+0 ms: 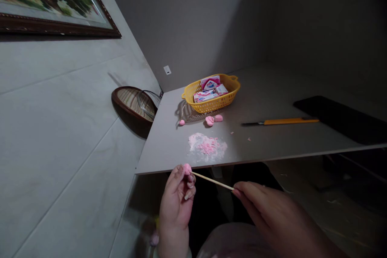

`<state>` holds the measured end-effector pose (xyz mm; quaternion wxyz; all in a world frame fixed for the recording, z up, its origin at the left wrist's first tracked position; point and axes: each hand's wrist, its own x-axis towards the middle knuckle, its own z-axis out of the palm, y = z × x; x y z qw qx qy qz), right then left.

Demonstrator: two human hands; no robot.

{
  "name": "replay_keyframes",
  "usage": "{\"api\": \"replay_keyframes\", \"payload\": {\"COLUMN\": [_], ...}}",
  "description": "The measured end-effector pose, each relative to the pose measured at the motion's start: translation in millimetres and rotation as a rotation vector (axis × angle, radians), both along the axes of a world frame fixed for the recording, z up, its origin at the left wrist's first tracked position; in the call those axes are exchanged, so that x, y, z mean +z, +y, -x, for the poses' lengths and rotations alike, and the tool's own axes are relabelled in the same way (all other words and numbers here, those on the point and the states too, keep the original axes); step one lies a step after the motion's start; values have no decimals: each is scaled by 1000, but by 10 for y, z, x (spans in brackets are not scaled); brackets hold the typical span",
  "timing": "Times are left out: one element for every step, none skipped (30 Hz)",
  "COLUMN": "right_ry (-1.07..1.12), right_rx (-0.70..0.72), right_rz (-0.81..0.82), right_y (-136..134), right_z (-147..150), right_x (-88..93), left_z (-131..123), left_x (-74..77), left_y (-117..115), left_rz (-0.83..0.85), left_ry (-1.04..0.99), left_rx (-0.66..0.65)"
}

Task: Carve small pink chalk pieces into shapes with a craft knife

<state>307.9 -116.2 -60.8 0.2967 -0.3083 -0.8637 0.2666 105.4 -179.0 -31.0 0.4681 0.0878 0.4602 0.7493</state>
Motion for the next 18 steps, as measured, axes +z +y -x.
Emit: {"api": "replay_keyframes", "payload": {"right_ry": [0,-2,-2,-2,-1,0,4,9,17,25,38,53,72,96,121,142,160,172], "right_rx": [-2,-8,-19,-30,-42,-53,-62,-68,-70,-75,-79,-77,-67,-49,-25,2,25,41], "right_rz": [-15,-35,-64,-97,-129,-157,-183,-204,-218,-226,-224,-203,-164,-111,-48,18,82,141], "right_y": [-1,-3,-5,-6,-7,-6,-3,2,9,16,24,30,35,38,39,38,36,34], "right_z": [-1,-1,-1,-1,-1,-1,0,1,3,6,9,14,17,20,21,18,12,2], "right_x": [6,11,15,16,15,10,2,-11,-28,-51,-79,-111,-148,-187,-226,-262,-294,-318], "left_z": [-6,-15,-24,-33,-41,-46,-46,-41,-32,-21,-8,3,9,10,5,-7,-24,-43], "left_x": [0,0,0,-1,-5,-12,-22,-34,-48,-62,-75,-86,-94,-98,-97,-93,-86,-77], "left_y": [-1,-2,-3,-4,-5,-5,-6,-9,-13,-19,-27,-39,-55,-73,-95,-119,-145,-171], "left_rz": [8,15,25,40,57,75,90,101,107,107,103,97,90,83,77,73,71,75], "left_ry": [29,59,94,138,191,247,305,360,409,450,485,519,555,594,636,680,724,764], "left_rx": [4,10,17,24,32,39,46,50,52,51,49,46,47,49,54,61,68,74]}}
